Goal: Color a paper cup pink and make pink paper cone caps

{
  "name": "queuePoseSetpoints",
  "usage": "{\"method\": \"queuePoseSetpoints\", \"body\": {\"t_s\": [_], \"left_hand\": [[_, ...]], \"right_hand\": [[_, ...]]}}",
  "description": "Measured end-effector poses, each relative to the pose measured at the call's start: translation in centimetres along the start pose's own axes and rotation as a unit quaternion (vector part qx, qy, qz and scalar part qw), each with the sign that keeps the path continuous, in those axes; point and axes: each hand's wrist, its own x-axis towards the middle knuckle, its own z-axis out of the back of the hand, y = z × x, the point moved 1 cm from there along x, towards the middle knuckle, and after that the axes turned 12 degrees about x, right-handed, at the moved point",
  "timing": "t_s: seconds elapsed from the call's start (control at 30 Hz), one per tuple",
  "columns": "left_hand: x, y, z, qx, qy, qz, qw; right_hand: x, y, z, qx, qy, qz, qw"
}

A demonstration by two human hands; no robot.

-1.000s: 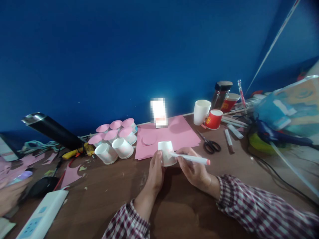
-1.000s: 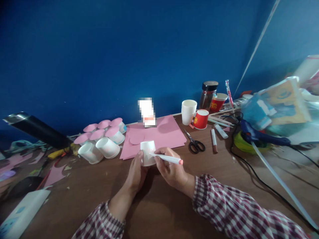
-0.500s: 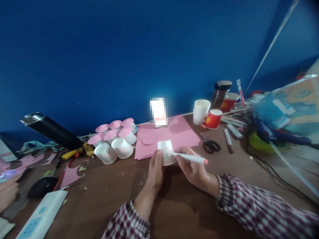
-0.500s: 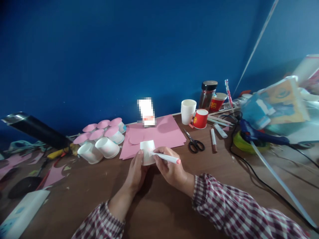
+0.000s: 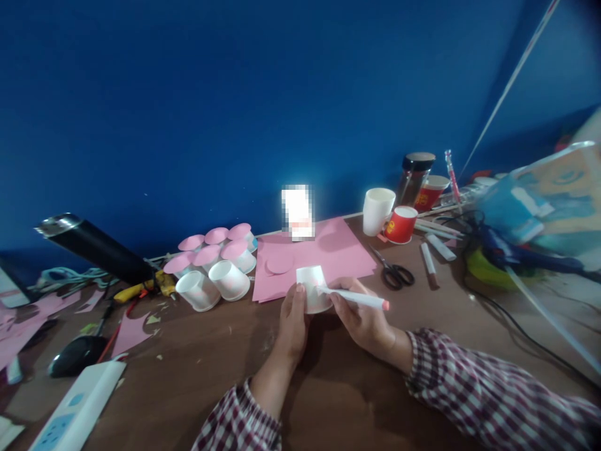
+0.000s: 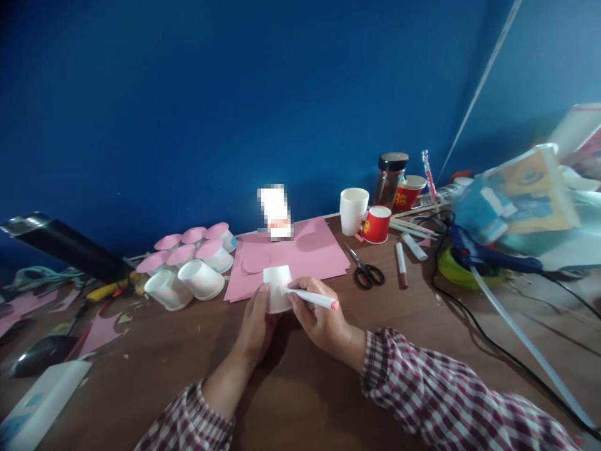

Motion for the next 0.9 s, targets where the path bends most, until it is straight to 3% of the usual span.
{"method": "queuePoseSetpoints", "body": {"t_s": [0.9], "left_hand": [[-0.08, 0.17, -0.04, -0.002, 0.002, 0.012, 1.000]], "right_hand": [[-0.05, 0.07, -0.01, -0.002, 0.003, -0.013, 1.000]]}}
